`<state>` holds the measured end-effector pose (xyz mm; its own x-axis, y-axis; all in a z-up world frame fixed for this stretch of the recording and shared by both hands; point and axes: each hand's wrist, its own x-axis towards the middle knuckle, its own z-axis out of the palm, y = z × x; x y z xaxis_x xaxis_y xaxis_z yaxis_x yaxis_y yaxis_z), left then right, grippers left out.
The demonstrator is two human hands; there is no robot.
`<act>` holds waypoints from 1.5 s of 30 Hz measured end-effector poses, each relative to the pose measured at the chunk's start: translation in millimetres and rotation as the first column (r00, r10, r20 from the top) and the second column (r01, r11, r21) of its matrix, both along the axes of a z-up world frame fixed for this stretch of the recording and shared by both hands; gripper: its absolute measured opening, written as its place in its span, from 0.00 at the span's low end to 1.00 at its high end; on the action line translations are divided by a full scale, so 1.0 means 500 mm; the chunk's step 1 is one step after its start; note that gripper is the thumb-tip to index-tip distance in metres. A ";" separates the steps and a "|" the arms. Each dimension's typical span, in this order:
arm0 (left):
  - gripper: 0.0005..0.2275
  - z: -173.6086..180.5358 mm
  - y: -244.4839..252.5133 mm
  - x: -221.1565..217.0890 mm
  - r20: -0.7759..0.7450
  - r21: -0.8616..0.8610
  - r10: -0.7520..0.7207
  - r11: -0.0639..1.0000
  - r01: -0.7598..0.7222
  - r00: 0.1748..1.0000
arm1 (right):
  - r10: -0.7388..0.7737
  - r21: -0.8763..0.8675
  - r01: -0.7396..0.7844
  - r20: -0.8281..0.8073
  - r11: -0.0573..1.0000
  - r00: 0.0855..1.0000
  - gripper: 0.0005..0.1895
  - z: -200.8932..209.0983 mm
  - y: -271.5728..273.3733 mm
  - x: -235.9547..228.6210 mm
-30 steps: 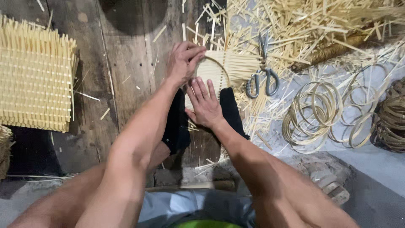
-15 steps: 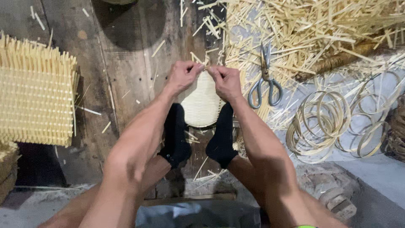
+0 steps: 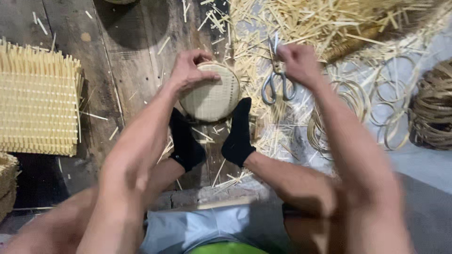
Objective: The person fits circular bamboo frames onto woven mats, trims excess bamboo strips using scissors, and handles multiple completed bamboo components.
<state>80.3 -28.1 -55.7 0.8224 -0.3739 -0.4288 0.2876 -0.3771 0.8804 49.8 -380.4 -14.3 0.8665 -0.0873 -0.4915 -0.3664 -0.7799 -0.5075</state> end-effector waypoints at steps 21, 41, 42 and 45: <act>0.36 -0.035 -0.003 -0.300 0.330 0.524 0.043 0.823 -0.221 0.943 | -0.155 -0.208 0.213 0.262 0.955 0.952 0.35 -0.342 -0.054 -0.255; 0.47 -0.024 -0.020 -0.190 0.086 0.670 -0.781 0.505 0.544 0.619 | -0.339 0.444 0.362 -0.135 0.819 0.931 0.16 -0.095 0.085 -0.278; 0.50 -0.020 -0.020 -0.204 0.228 0.796 -0.799 0.482 0.366 0.557 | -0.347 0.463 0.371 -0.141 0.805 0.927 0.15 -0.073 0.104 -0.271; 0.52 -0.020 -0.035 -0.239 0.289 0.775 -0.622 0.598 0.203 0.728 | -0.293 0.629 0.138 0.150 0.765 0.944 0.16 -0.034 0.167 -0.271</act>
<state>-39.2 -45.4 -65.5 0.8035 -0.5184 -0.2926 -0.4440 -0.8494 0.2854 -85.7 -297.1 -31.1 0.9531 -0.0392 -0.3001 -0.3018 -0.1982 -0.9325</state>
